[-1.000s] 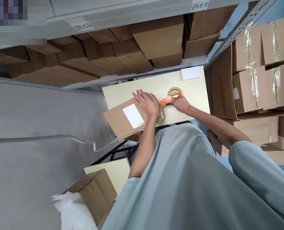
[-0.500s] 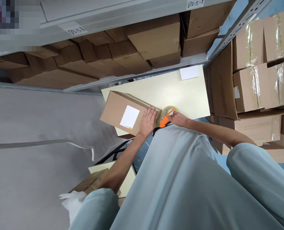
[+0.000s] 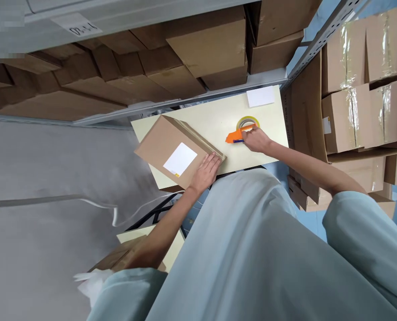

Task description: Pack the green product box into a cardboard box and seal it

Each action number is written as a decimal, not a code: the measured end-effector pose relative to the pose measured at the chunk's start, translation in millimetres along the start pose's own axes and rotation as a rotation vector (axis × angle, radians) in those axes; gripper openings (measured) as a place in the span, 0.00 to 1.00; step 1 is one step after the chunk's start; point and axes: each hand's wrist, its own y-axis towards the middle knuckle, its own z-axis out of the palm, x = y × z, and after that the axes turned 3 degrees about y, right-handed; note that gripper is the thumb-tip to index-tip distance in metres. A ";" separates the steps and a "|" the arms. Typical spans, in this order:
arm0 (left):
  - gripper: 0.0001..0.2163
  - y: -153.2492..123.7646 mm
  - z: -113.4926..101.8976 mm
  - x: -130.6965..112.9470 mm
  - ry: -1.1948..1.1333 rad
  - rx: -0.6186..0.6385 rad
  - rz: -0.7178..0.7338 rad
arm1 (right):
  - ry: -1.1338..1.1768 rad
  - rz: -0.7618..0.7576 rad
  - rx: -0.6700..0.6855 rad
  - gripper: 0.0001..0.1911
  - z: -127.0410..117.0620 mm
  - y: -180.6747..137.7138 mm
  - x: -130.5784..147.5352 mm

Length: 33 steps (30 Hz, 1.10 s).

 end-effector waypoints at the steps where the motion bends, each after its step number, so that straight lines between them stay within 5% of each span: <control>1: 0.24 0.9 0.5 -1.0 0.002 -0.010 0.000 | 0.032 0.013 0.004 0.26 -3.2 7.7 14.7; 7: 0.27 5.2 10.5 -11.5 -0.015 -0.067 0.016 | 0.206 0.233 -0.035 0.23 -11.4 30.3 78.5; 12: 0.27 7.5 9.6 -21.9 -0.047 -0.090 0.029 | 0.232 0.409 -0.166 0.26 -46.2 37.0 64.5; 15: 0.22 23.4 -6.2 -33.2 -0.066 -0.282 -0.028 | 0.195 0.378 -0.262 0.28 -85.4 25.0 61.1; 19: 0.24 78.3 -50.3 -43.4 -0.063 -0.730 -0.142 | 0.222 0.326 -0.315 0.29 -140.3 16.1 69.3; 23: 0.24 141.6 -126.5 -32.5 -0.106 -0.988 -0.233 | 0.140 0.090 -0.486 0.28 -216.1 38.6 78.6; 29: 0.31 212.9 -226.4 17.9 -0.122 -1.042 -0.312 | -0.028 0.024 -0.641 0.26 -341.3 102.6 96.0; 33: 0.34 222.4 -239.3 25.9 -0.143 -1.035 -0.315 | -0.086 0.134 -0.565 0.23 -381.5 139.2 95.9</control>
